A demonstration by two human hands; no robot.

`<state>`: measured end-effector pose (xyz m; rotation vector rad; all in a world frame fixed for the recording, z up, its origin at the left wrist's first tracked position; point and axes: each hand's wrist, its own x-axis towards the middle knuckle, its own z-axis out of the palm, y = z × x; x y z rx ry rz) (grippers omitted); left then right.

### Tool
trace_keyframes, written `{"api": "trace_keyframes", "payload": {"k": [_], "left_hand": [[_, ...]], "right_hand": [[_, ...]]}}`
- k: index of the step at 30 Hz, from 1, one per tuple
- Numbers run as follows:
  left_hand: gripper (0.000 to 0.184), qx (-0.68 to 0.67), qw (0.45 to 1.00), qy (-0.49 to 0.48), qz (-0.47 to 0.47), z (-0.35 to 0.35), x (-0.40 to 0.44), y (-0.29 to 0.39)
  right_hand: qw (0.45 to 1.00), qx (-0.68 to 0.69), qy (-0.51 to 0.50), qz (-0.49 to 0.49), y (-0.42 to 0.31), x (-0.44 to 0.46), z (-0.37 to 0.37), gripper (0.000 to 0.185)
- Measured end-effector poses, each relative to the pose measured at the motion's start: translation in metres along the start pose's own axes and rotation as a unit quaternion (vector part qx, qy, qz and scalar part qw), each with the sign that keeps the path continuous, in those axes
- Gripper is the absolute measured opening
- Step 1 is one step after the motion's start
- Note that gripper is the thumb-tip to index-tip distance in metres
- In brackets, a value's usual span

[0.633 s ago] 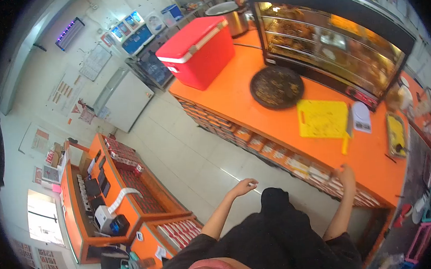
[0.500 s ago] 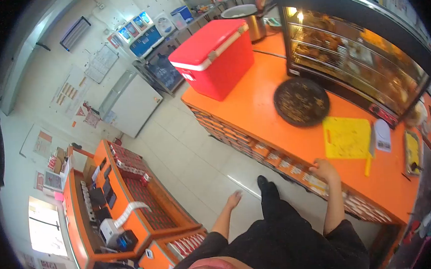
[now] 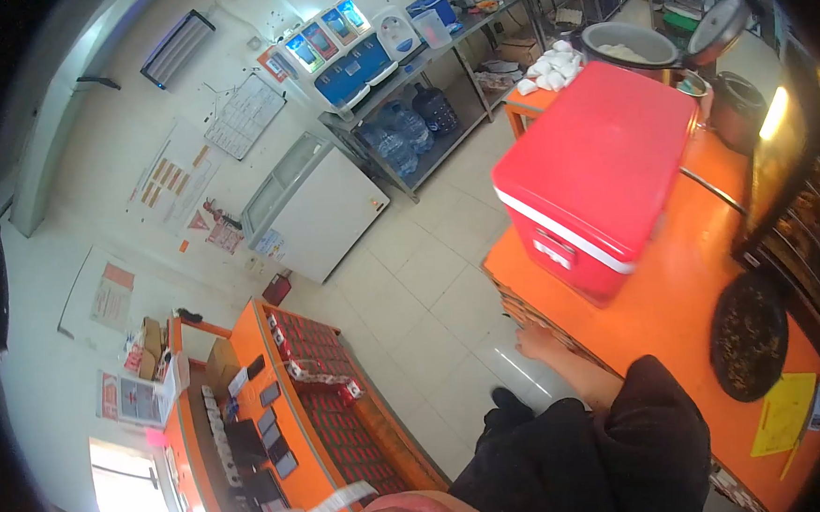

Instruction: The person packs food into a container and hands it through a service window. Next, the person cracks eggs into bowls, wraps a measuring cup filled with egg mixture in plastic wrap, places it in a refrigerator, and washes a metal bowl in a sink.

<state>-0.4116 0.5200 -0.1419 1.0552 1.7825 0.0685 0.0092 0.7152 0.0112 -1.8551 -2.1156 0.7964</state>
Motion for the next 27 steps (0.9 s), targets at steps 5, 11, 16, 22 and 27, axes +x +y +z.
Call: {"api": "trace_keyframes", "payload": {"k": [5,11,16,22,27], "left_hand": [[0.034,0.013,0.999,-0.035,0.011,-0.092,0.135,0.066],[0.033,0.287,0.927,-0.009,0.243,-0.25,0.337,0.225],[0.022,0.123,0.977,-0.051,0.17,-0.331,0.528,0.517],[0.024,0.012,0.922,-0.155,0.355,-0.282,0.591,0.798],[0.021,0.138,0.912,-0.224,0.316,-0.282,0.645,0.843]], "right_hand": [[0.971,-0.023,0.182,0.155,0.03,0.138,0.016,0.037],[0.961,-0.037,0.232,0.143,0.06,0.169,0.026,0.026],[0.941,0.025,0.257,0.22,0.048,0.175,0.014,0.016],[0.868,0.14,0.129,0.458,0.065,0.211,0.057,0.034],[0.702,0.329,0.205,0.597,0.072,0.37,-0.121,0.054]]}}
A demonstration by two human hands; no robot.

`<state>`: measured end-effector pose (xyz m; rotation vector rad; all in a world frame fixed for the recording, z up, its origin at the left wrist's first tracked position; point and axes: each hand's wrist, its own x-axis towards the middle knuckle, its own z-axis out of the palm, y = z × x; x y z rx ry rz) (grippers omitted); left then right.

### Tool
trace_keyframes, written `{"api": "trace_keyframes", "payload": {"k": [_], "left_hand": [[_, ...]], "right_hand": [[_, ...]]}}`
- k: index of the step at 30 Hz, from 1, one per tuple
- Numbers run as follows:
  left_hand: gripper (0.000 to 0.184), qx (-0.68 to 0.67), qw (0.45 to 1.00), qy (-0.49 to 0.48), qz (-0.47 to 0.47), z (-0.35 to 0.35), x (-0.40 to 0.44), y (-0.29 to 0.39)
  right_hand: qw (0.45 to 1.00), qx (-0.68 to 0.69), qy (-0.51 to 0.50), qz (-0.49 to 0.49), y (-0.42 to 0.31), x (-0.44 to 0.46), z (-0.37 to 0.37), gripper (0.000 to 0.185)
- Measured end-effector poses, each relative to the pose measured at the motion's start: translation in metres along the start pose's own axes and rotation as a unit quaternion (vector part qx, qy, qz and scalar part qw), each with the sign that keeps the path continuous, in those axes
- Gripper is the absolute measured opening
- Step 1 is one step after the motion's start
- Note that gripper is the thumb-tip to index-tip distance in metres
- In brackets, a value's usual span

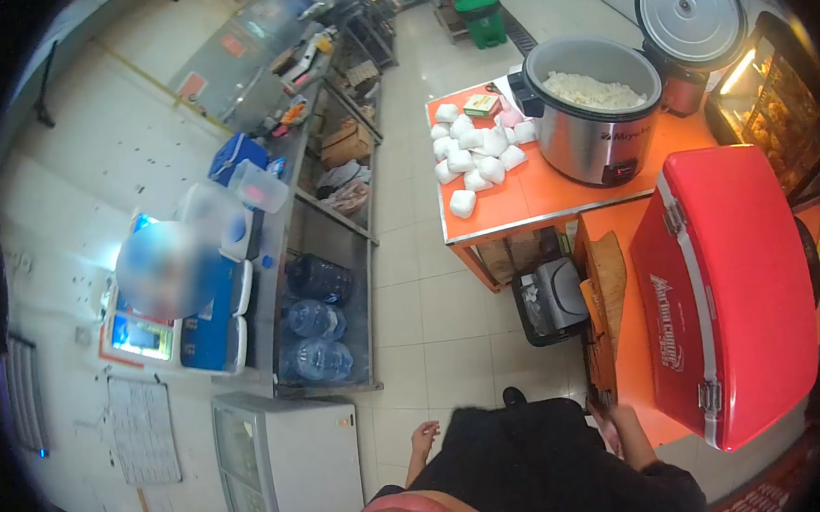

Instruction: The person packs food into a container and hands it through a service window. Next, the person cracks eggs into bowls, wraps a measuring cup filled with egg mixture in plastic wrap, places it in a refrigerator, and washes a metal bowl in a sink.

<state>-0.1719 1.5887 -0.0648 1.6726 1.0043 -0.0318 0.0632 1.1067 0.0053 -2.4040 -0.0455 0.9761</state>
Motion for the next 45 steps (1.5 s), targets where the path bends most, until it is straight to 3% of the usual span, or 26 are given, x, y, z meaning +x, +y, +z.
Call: {"api": "trace_keyframes", "payload": {"k": [3,4,5,6,7,8,9,10,11,12,13,14,18,20,23,25,27,30,32,33,35,37,39,41,43,45], "left_hand": [[0.022,-0.076,0.981,-0.015,-0.177,-0.028,0.037,-0.014],[0.023,-0.122,0.968,-0.01,-0.217,-0.037,0.05,-0.021],[0.023,-0.137,0.971,-0.026,-0.195,-0.047,0.087,-0.053],[0.023,-0.152,0.972,-0.043,-0.172,-0.056,0.118,-0.062],[0.024,-0.167,0.973,-0.059,-0.15,-0.062,0.143,-0.045],[0.028,-0.146,0.966,-0.025,-0.213,-0.07,0.179,-0.043],[0.028,-0.136,0.968,-0.038,-0.207,-0.079,0.219,-0.026],[0.03,0.18,0.97,-0.162,0.005,-0.094,0.259,-0.007],[0.031,0.466,0.817,-0.254,0.228,-0.104,0.318,0.013],[0.033,0.125,0.894,-0.305,0.304,-0.103,0.374,0.033],[0.033,0.049,0.96,-0.274,-0.007,-0.1,0.415,0.056],[0.033,-0.085,0.945,-0.113,-0.293,-0.097,0.456,0.082],[0.03,-0.031,0.994,-0.107,-0.025,-0.076,0.573,0.283],[0.028,-0.077,0.99,-0.104,0.049,-0.058,0.613,0.387],[0.026,-0.082,0.977,-0.143,0.133,-0.02,0.655,0.507],[0.034,-0.033,0.952,-0.193,0.234,0.012,0.663,0.568],[0.064,0.058,0.89,-0.24,0.383,0.045,0.647,0.637],[0.093,-0.062,0.781,-0.346,0.517,0.101,0.583,0.711],[0.104,-0.101,0.726,-0.415,0.539,0.125,0.544,0.715],[0.107,-0.112,0.721,-0.439,0.524,0.134,0.525,0.709],[0.111,-0.149,0.688,-0.509,0.496,0.144,0.477,0.712],[0.111,-0.17,0.584,-0.574,0.548,0.146,0.398,0.714],[0.113,-0.223,0.581,-0.566,0.541,0.153,0.311,0.694],[0.111,-0.289,0.603,-0.685,0.289,0.163,0.223,0.65],[0.109,-0.286,0.542,-0.775,0.154,0.15,0.135,0.626],[0.101,-0.322,0.482,-0.804,0.129,0.151,0.048,0.59]], "right_hand": [[0.964,-0.128,-0.018,-0.231,-0.185,0.126,-0.044,0.036],[0.954,-0.088,0.066,-0.278,-0.24,0.173,-0.061,0.038],[0.925,-0.056,0.182,-0.328,-0.308,0.195,-0.096,0.03],[0.89,-0.024,0.222,-0.397,-0.35,0.247,-0.123,0.036],[0.875,-0.012,0.278,-0.397,-0.383,0.306,-0.141,0.043],[0.847,-0.089,0.358,-0.382,-0.42,0.356,-0.169,0.05],[0.877,-0.1,0.336,-0.328,-0.465,0.393,-0.206,0.06],[0.892,-0.119,0.336,-0.279,-0.505,0.423,-0.237,0.067],[0.901,-0.136,0.341,-0.23,-0.54,0.454,-0.27,0.075],[0.878,-0.193,0.382,-0.213,-0.558,0.509,-0.287,0.077],[0.853,-0.258,0.41,-0.192,-0.568,0.57,-0.3,0.08],[0.863,-0.286,0.375,-0.181,-0.578,0.608,-0.314,0.095],[0.88,-0.379,0.264,-0.106,-0.606,0.719,-0.338,0.11],[0.904,-0.409,0.117,-0.044,-0.622,0.74,-0.35,0.109],[0.922,-0.347,0.162,-0.053,-0.629,0.758,-0.355,0.104],[0.948,-0.263,0.174,-0.039,-0.641,0.725,-0.365,0.101],[0.987,-0.08,0.133,-0.031,-0.654,0.685,-0.365,0.097],[0.982,0.163,0.035,-0.093,-0.678,0.547,-0.349,0.085],[0.97,0.13,0.071,-0.193,-0.679,0.454,-0.339,0.079],[0.97,0.19,0.107,-0.112,-0.687,0.389,-0.343,0.079],[0.967,0.144,0.194,-0.077,-0.661,0.298,-0.33,0.084],[0.94,0.158,0.292,-0.08,-0.63,0.217,-0.308,0.083],[0.9,0.179,0.392,-0.058,-0.606,0.117,-0.283,0.082],[0.86,-0.019,0.489,-0.142,-0.599,0.01,-0.262,0.073],[0.842,-0.039,0.536,-0.049,-0.567,-0.077,-0.228,0.066],[0.774,-0.084,0.628,0.012,-0.524,-0.147,-0.192,0.059]]}}
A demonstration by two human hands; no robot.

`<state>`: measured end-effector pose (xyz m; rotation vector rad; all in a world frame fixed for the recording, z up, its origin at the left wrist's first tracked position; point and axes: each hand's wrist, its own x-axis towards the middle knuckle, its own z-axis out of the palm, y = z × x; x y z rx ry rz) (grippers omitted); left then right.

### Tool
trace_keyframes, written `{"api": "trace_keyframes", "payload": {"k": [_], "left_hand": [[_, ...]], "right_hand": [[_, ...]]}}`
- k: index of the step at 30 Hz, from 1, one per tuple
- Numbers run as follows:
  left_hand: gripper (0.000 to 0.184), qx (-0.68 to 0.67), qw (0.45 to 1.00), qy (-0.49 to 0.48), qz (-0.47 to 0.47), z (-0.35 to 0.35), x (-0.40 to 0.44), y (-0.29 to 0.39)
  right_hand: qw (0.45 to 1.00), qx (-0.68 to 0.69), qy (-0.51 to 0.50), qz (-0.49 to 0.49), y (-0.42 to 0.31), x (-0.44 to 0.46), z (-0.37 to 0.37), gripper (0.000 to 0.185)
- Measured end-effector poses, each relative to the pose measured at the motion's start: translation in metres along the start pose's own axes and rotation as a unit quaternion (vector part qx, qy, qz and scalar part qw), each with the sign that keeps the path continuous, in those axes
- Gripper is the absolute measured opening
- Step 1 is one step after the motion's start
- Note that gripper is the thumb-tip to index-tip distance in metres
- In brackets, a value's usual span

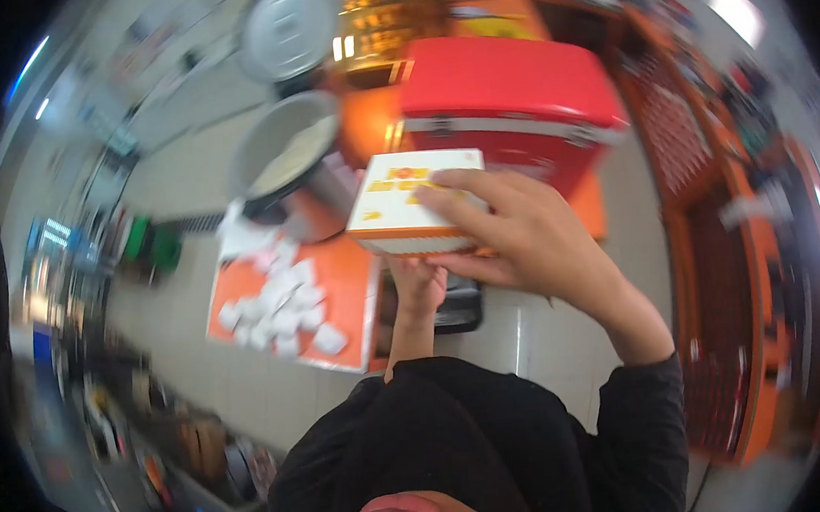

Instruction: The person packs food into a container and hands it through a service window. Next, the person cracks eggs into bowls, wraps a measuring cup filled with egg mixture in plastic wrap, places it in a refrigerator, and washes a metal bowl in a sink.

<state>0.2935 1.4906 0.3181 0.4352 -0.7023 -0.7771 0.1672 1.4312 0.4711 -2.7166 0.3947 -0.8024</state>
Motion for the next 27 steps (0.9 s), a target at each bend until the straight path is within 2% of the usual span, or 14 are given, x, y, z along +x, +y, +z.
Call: {"api": "trace_keyframes", "payload": {"k": [2,3,5,6,7,9,12,14,15,18,19,22,25,27], "left_hand": [[0.094,-0.107,0.992,-0.008,-0.065,0.072,0.001,-0.051],[0.089,-0.126,0.989,-0.026,-0.078,0.1,-0.001,-0.078],[0.084,-0.159,0.974,-0.067,-0.147,0.138,-0.007,-0.136],[0.081,-0.165,0.968,-0.078,-0.172,0.152,-0.001,-0.159],[0.081,-0.17,0.964,-0.083,-0.188,0.179,0.003,-0.181],[0.072,-0.167,0.967,-0.113,-0.155,0.224,0.012,-0.22],[0.068,-0.149,0.966,-0.158,-0.142,0.262,0.033,-0.293],[0.069,-0.148,0.964,-0.159,-0.155,0.281,0.046,-0.349],[0.069,-0.08,0.965,-0.196,-0.154,0.288,0.054,-0.379],[0.068,-0.084,0.96,-0.235,-0.13,0.335,0.093,-0.466],[0.069,-0.064,0.955,-0.26,-0.125,0.346,0.109,-0.503],[0.073,-0.106,0.941,-0.272,-0.172,0.397,0.147,-0.558],[0.076,-0.118,0.923,-0.342,-0.135,0.435,0.196,-0.619],[0.077,-0.081,0.905,-0.373,-0.187,0.455,0.22,-0.657]], "right_hand": [[0.981,-0.168,0.04,-0.087,0.045,-0.051,-0.051,0.059],[0.98,-0.188,0.044,-0.054,0.062,-0.074,-0.076,0.059],[0.96,-0.253,0.09,-0.079,0.099,-0.114,-0.12,0.058],[0.954,-0.253,0.135,-0.087,0.124,-0.122,-0.128,0.06],[0.957,-0.26,0.119,-0.058,0.144,-0.138,-0.149,0.061],[0.958,-0.267,0.104,-0.023,0.18,-0.163,-0.185,0.062],[0.95,-0.278,0.141,-0.013,0.241,-0.19,-0.225,0.057],[0.944,-0.282,0.169,0.012,0.286,-0.202,-0.258,0.055],[0.948,-0.246,0.203,0.014,0.313,-0.207,-0.278,0.051],[0.95,-0.251,0.182,0.014,0.385,-0.215,-0.341,0.047],[0.947,-0.263,0.181,0.029,0.407,-0.215,-0.359,0.048],[0.941,-0.283,0.173,0.072,0.474,-0.212,-0.414,0.055],[0.946,-0.25,0.175,0.106,0.543,-0.209,-0.46,0.062],[0.942,-0.241,0.187,0.138,0.592,-0.212,-0.472,0.061]]}}
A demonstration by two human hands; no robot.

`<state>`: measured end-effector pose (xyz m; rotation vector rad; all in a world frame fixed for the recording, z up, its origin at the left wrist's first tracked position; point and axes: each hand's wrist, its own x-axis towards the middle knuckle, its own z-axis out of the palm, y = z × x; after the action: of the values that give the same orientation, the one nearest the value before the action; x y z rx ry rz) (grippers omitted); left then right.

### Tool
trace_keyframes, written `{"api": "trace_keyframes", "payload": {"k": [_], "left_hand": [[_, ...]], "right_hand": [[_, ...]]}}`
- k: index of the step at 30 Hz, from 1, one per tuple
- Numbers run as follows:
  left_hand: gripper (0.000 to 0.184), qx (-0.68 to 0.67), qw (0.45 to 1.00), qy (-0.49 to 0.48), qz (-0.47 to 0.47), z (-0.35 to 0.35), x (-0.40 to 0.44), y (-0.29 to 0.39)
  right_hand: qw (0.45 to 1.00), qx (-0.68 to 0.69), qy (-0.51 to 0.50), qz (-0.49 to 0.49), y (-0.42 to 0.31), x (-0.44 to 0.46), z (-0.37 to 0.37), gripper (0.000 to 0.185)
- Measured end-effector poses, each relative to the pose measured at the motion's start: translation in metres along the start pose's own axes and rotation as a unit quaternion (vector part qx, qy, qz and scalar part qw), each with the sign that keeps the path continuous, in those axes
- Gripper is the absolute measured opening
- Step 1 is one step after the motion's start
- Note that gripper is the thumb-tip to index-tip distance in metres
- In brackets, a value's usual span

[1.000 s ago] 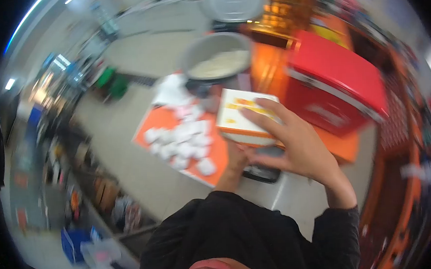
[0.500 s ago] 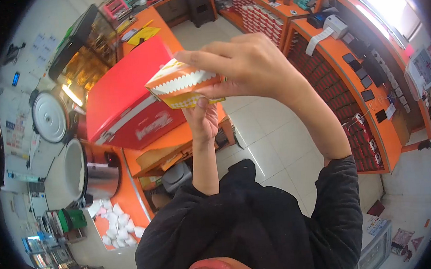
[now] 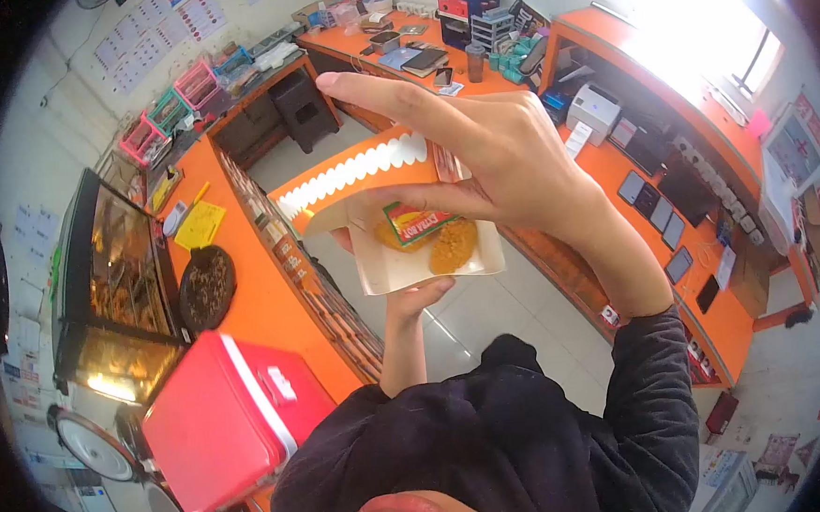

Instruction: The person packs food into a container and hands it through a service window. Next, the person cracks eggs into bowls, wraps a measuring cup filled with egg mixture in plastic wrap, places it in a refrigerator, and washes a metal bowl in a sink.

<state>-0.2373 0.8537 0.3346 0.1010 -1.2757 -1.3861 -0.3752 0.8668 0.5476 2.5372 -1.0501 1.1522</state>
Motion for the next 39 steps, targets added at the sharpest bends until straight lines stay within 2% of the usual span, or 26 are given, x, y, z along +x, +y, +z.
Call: {"api": "trace_keyframes", "payload": {"k": [1,3,4,6,7,8,9,10,11,12,13,15,16,17,19,20,23,27,29,30,31,33,34,36,39], "left_hand": [[0.077,0.001,1.0,-0.003,-0.005,-0.009,0.019,-0.015],[0.087,0.014,1.0,-0.009,-0.015,-0.03,0.058,-0.05],[0.087,0.021,1.0,-0.011,-0.021,-0.046,0.073,-0.07],[0.097,-0.005,0.997,0.009,-0.075,-0.083,0.11,-0.099],[0.097,0.004,0.997,0.013,-0.074,-0.101,0.13,-0.11],[0.096,-0.002,0.995,0.067,-0.074,-0.12,0.155,-0.121],[0.095,-0.008,0.989,0.128,-0.068,-0.137,0.182,-0.128],[0.095,0.008,0.988,0.148,-0.049,-0.157,0.208,-0.139],[0.091,-0.048,0.979,0.194,-0.035,-0.181,0.233,-0.15],[0.088,-0.101,0.965,0.241,-0.019,-0.21,0.249,-0.153],[0.088,-0.076,0.959,0.272,0.002,-0.241,0.262,-0.15],[0.079,-0.118,0.945,0.301,0.042,-0.303,0.29,-0.143],[0.074,-0.138,0.943,0.29,0.091,-0.337,0.3,-0.139],[0.074,-0.128,0.935,0.311,0.111,-0.369,0.31,-0.133],[0.064,-0.105,0.921,0.346,0.143,-0.427,0.328,-0.126],[0.063,-0.072,0.913,0.361,0.174,-0.45,0.347,-0.118],[0.07,-0.105,0.895,0.376,0.217,-0.531,0.395,-0.109],[0.07,-0.11,0.902,0.364,0.204,-0.66,0.475,-0.105],[0.068,-0.083,0.908,0.373,0.174,-0.712,0.521,-0.104],[0.068,-0.09,0.91,0.371,0.163,-0.738,0.542,-0.11],[0.066,-0.102,0.915,0.359,0.15,-0.762,0.559,-0.115],[0.064,-0.122,0.929,0.325,0.126,-0.813,0.599,-0.124],[0.064,-0.127,0.934,0.315,0.111,-0.836,0.62,-0.126],[0.063,-0.189,0.924,0.313,0.109,-0.876,0.661,-0.128],[0.061,-0.203,0.919,0.314,0.129,-0.955,0.717,-0.132]], "right_hand": [[1.0,0.002,0.002,0.017,0.024,0.005,0.007,0.061],[0.989,-0.121,0.073,-0.047,0.078,0.023,0.034,0.065],[0.987,-0.145,0.052,-0.038,0.101,0.031,0.046,0.063],[0.993,-0.105,0.039,-0.039,0.161,0.054,0.088,0.062],[0.996,-0.069,0.019,-0.045,0.185,0.071,0.108,0.061],[0.997,0.008,-0.062,0.05,0.202,0.086,0.126,0.062],[0.997,0.024,-0.064,0.032,0.227,0.104,0.148,0.062],[0.996,0.014,-0.086,-0.012,0.254,0.125,0.173,0.062],[0.993,0.011,-0.103,-0.06,0.279,0.15,0.198,0.062],[0.976,0.048,-0.198,-0.071,0.297,0.178,0.218,0.056],[0.971,0.08,-0.201,-0.103,0.315,0.204,0.243,0.056],[0.937,0.075,-0.252,-0.229,0.352,0.262,0.296,0.053],[0.922,0.104,-0.29,-0.233,0.365,0.293,0.317,0.055],[0.911,0.12,-0.298,-0.258,0.376,0.324,0.34,0.055],[0.864,0.197,-0.382,-0.262,0.395,0.381,0.388,0.056],[0.848,0.179,-0.397,-0.303,0.4,0.407,0.41,0.065],[0.814,0.209,-0.418,-0.346,0.423,0.478,0.47,0.076],[0.838,0.189,-0.345,-0.379,0.481,0.572,0.564,0.081],[0.83,0.206,-0.367,-0.365,0.513,0.622,0.6,0.105],[0.839,0.189,-0.37,-0.35,0.532,0.645,0.626,0.093],[0.845,0.192,-0.372,-0.334,0.549,0.664,0.641,0.093],[0.864,0.086,-0.417,-0.269,0.579,0.708,0.663,0.085],[0.882,0.067,-0.364,-0.293,0.601,0.727,0.679,0.088],[0.885,0.076,-0.349,-0.297,0.645,0.759,0.716,0.086],[0.873,0.101,-0.349,-0.324,0.698,0.794,0.773,0.082]]}}
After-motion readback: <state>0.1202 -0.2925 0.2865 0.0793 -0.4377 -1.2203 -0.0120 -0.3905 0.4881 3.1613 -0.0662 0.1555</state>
